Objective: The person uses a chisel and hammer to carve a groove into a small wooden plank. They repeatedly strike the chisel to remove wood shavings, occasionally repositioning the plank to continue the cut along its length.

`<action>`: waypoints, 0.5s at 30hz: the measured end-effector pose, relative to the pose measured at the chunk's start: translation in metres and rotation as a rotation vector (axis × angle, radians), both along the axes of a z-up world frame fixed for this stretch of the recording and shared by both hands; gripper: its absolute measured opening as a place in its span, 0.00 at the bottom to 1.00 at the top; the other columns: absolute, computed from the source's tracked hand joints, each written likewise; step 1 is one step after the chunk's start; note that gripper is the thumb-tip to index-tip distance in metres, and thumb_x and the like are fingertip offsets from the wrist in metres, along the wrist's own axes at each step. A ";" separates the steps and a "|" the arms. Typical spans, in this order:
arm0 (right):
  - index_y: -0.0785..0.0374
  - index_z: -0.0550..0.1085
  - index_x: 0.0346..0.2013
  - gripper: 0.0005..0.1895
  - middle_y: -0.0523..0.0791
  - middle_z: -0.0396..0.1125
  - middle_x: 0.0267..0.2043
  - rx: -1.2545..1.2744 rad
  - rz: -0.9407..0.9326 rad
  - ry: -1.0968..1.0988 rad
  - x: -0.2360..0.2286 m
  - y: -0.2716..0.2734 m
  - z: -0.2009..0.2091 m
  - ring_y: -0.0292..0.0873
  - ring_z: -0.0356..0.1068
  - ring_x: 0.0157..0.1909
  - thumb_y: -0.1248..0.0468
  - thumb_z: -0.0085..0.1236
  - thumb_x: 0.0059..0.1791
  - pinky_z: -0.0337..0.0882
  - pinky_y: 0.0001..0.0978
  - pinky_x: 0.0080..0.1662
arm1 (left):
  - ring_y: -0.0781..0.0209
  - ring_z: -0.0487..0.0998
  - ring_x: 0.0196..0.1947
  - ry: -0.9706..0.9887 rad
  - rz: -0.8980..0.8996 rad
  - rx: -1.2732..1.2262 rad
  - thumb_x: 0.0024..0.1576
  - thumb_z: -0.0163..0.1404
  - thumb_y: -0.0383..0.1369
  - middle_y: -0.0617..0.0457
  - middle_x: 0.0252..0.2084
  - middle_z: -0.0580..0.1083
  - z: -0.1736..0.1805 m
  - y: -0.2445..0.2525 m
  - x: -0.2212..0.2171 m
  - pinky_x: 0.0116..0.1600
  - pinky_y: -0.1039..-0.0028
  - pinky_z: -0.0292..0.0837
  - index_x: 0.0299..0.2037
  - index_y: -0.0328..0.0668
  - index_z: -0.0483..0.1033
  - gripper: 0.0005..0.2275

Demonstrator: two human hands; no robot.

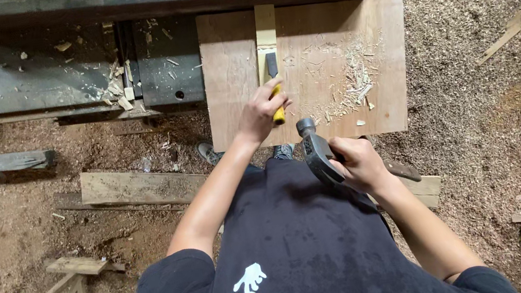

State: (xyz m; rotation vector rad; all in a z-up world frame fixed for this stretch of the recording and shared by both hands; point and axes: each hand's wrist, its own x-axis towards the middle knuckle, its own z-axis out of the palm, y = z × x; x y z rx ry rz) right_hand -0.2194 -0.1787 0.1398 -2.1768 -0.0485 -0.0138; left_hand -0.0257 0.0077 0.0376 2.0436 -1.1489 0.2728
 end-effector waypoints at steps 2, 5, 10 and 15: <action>0.67 0.72 0.39 0.16 0.53 0.62 0.26 0.003 0.027 -0.020 0.000 -0.001 0.004 0.57 0.68 0.28 0.56 0.60 0.48 0.66 0.43 0.32 | 0.50 0.79 0.46 0.046 -0.034 0.042 0.57 0.59 0.34 0.48 0.53 0.76 -0.003 -0.004 0.001 0.50 0.65 0.78 0.39 0.40 0.79 0.07; 0.67 0.72 0.41 0.16 0.53 0.64 0.28 -0.009 0.064 -0.039 0.001 -0.003 0.007 0.57 0.69 0.29 0.57 0.59 0.49 0.67 0.43 0.33 | 0.52 0.79 0.43 0.080 -0.032 0.075 0.57 0.58 0.33 0.49 0.50 0.79 -0.009 -0.009 0.000 0.48 0.66 0.78 0.40 0.39 0.80 0.07; 0.66 0.72 0.43 0.17 0.52 0.65 0.28 -0.048 0.095 -0.074 -0.002 -0.011 0.006 0.57 0.68 0.29 0.56 0.59 0.49 0.66 0.45 0.34 | 0.55 0.80 0.43 0.067 -0.020 0.121 0.59 0.58 0.34 0.50 0.48 0.80 -0.018 -0.018 0.002 0.49 0.70 0.78 0.39 0.40 0.80 0.06; 0.65 0.71 0.40 0.16 0.51 0.65 0.27 -0.041 0.158 -0.110 0.006 -0.012 0.002 0.57 0.69 0.28 0.54 0.59 0.49 0.67 0.45 0.33 | 0.57 0.80 0.43 0.094 -0.004 0.172 0.59 0.57 0.35 0.52 0.49 0.81 -0.016 -0.017 0.006 0.48 0.71 0.79 0.40 0.41 0.81 0.07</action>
